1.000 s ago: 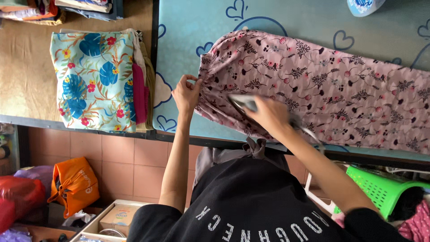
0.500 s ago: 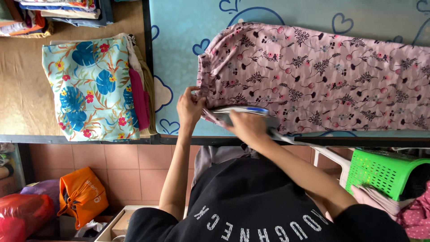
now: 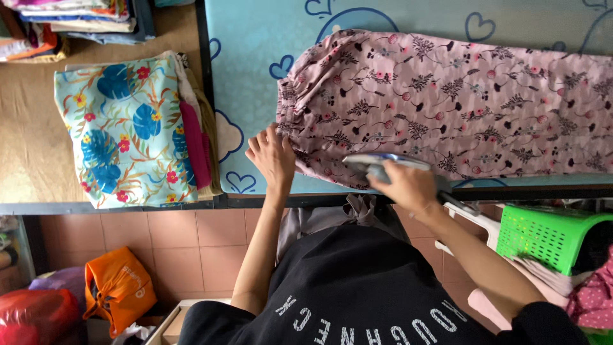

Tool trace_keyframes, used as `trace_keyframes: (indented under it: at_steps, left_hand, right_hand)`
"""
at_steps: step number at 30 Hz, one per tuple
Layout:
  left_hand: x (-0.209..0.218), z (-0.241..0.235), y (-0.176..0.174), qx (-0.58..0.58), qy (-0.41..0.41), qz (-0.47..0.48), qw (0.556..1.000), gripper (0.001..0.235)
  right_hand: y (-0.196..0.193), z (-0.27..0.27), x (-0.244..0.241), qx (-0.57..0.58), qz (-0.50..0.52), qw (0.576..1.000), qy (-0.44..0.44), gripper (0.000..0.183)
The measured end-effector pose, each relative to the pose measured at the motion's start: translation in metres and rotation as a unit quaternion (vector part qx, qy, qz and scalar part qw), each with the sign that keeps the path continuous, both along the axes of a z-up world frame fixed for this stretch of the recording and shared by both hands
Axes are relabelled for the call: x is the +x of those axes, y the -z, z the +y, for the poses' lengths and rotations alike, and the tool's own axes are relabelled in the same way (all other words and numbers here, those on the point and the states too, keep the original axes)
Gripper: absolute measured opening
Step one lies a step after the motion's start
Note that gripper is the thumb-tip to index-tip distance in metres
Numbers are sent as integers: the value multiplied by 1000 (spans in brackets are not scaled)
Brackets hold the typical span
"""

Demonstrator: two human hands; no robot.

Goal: The person irons and folds a pink floral garment and a pink polka-dot garment on an ironing board using an iron.

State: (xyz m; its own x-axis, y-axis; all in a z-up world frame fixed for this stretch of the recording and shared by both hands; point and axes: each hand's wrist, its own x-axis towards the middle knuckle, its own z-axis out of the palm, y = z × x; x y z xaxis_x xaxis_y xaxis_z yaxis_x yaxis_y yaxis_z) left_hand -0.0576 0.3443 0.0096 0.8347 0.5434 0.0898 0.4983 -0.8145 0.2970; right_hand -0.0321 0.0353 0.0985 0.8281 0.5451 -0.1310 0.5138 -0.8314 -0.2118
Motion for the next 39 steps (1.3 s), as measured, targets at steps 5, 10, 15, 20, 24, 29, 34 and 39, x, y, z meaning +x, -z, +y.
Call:
trace_keyframes:
  at_steps: [5, 10, 15, 20, 24, 29, 34, 39]
  left_hand:
    - [17, -62, -33, 59, 168, -169, 970, 30]
    - [28, -141, -23, -66, 327, -236, 913, 35]
    - [37, -199, -16, -123, 414, -196, 880, 36]
    - [56, -258, -10, -115, 443, -153, 876, 47]
    - [71, -321, 15, -88, 471, -115, 870, 56]
    - [102, -397, 13, -33, 509, -58, 858, 73]
    - [124, -464, 6, -56, 502, -35, 863, 70]
    - [149, -538, 12, -20, 453, -17, 891, 71]
  right_hand:
    - [-6, -26, 27, -31, -55, 984, 166, 59]
    - [13, -46, 59, -48, -1, 948, 315, 65]
    - [32, -130, 104, -61, -39, 917, 391, 63]
    - [6, -240, 143, -50, -128, 877, 461, 51]
    - [27, -356, 169, -88, -144, 855, 490, 58]
    - [65, -494, 205, -129, -205, 823, 514, 61]
    - [64, -591, 228, -109, -226, 813, 526, 59]
    - [53, -638, 259, -94, -200, 826, 519, 60]
